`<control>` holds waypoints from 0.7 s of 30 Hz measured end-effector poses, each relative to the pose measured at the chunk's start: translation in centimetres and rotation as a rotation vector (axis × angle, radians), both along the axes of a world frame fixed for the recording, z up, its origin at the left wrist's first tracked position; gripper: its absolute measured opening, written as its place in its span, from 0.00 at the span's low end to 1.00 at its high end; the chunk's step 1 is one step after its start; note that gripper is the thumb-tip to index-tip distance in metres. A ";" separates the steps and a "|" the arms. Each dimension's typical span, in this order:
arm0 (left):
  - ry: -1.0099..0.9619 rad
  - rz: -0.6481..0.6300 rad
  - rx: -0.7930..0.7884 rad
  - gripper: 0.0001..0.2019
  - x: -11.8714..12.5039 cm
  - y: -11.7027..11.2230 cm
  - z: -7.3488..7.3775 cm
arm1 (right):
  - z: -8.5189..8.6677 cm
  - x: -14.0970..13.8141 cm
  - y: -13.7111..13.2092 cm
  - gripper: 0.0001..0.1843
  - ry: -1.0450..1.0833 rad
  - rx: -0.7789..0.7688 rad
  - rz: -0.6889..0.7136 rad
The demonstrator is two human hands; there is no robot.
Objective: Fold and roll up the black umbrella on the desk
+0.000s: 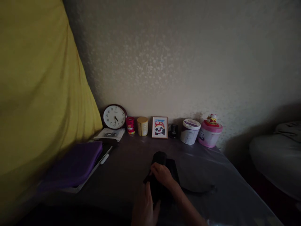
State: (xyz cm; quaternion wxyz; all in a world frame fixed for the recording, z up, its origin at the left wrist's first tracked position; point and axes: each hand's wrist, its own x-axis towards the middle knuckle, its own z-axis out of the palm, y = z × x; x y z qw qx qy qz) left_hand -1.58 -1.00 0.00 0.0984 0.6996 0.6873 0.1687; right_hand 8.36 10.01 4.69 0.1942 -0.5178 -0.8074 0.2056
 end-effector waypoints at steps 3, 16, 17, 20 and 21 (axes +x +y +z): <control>0.005 -0.033 0.146 0.28 0.1 0.5 0.4 | -0.1 0.1 0.4 0.16 -0.111 0.072 0.043; 0.017 -0.101 -0.025 0.35 1.9 1.4 -1.7 | -0.9 3.0 -2.7 0.14 0.220 0.303 0.245; 0.035 -0.081 -0.042 0.35 2.1 1.3 -1.5 | -1.3 3.3 -2.5 0.14 0.214 0.321 0.259; 0.072 -0.008 -0.065 0.37 2.7 1.2 -1.0 | -2.7 3.8 -0.5 0.15 0.165 0.344 0.220; 0.077 0.008 -0.076 0.37 2.8 1.1 -0.9 | -3.1 3.9 0.5 0.15 0.148 0.343 0.195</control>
